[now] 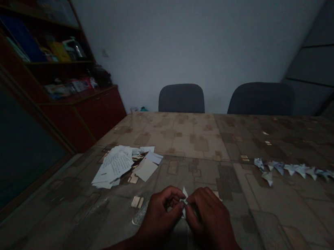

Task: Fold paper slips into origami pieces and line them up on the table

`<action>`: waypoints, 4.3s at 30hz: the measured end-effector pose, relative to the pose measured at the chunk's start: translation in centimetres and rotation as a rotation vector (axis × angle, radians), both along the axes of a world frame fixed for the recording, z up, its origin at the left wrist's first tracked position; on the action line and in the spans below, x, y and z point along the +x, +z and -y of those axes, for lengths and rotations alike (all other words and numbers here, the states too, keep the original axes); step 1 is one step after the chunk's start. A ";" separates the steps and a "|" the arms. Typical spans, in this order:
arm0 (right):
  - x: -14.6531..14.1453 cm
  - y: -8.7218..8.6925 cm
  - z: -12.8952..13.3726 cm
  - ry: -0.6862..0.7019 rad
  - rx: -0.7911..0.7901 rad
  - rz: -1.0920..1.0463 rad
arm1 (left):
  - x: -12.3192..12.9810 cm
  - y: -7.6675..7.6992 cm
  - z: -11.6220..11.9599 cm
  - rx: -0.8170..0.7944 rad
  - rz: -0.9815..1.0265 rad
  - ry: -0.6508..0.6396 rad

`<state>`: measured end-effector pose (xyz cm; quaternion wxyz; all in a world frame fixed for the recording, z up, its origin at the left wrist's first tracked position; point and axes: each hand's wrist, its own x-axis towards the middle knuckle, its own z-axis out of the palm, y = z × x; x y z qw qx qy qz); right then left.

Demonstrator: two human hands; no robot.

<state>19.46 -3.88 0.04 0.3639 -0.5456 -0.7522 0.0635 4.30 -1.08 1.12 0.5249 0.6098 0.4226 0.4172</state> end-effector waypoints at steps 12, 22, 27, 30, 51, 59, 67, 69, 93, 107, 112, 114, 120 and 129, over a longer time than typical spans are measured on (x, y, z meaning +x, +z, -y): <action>0.4 1.4 0.4 -0.010 -0.181 -0.267 | 0.1 -0.4 -0.4 -0.203 0.232 -0.005; 0.3 0.6 0.2 0.032 -0.414 -0.620 | 0.0 -0.4 -0.5 -0.225 0.245 -0.013; 0.0 0.3 0.2 0.062 -0.529 -0.838 | 0.1 -0.4 -0.7 -0.253 0.244 0.016; -0.1 0.4 0.2 0.064 -0.576 -0.893 | 0.2 -0.5 -0.7 -0.245 0.246 0.020; -0.1 0.4 0.1 0.058 -0.542 -0.828 | -0.1 -0.3 -0.6 -0.186 0.192 -0.032; -0.1 0.5 0.2 0.025 -0.521 -0.746 | -0.1 0.0 -0.5 -0.202 0.192 -0.023; -0.1 0.8 0.1 0.007 -0.534 -0.706 | 0.0 -0.2 -0.4 -0.203 0.171 -0.029; -0.2 0.8 0.1 0.007 -0.543 -0.722 | 0.0 -0.2 -0.4 -0.206 0.165 -0.036; 0.2 0.7 -0.2 0.014 -0.483 -0.661 | 0.5 -0.2 -0.3 -0.259 0.157 0.010; 0.3 0.9 -0.1 0.045 -0.473 -0.623 | 0.5 -0.9 -0.2 -0.242 0.120 0.011; 0.1 1.1 -0.2 0.044 -0.469 -0.606 | 0.4 -1.0 -0.2 -0.208 0.089 -0.008; 0.1 1.1 -0.2 0.037 -0.444 -0.587 | 0.5 -0.9 -0.1 -0.215 0.082 -0.005; 0.1 1.1 -0.3 0.048 -0.436 -0.571 | 0.5 -0.5 0.0 -0.238 0.105 -0.026; 0.2 0.8 -0.4 -0.001 -0.415 -0.550 | 0.5 -0.5 0.2 -0.179 0.086 -0.050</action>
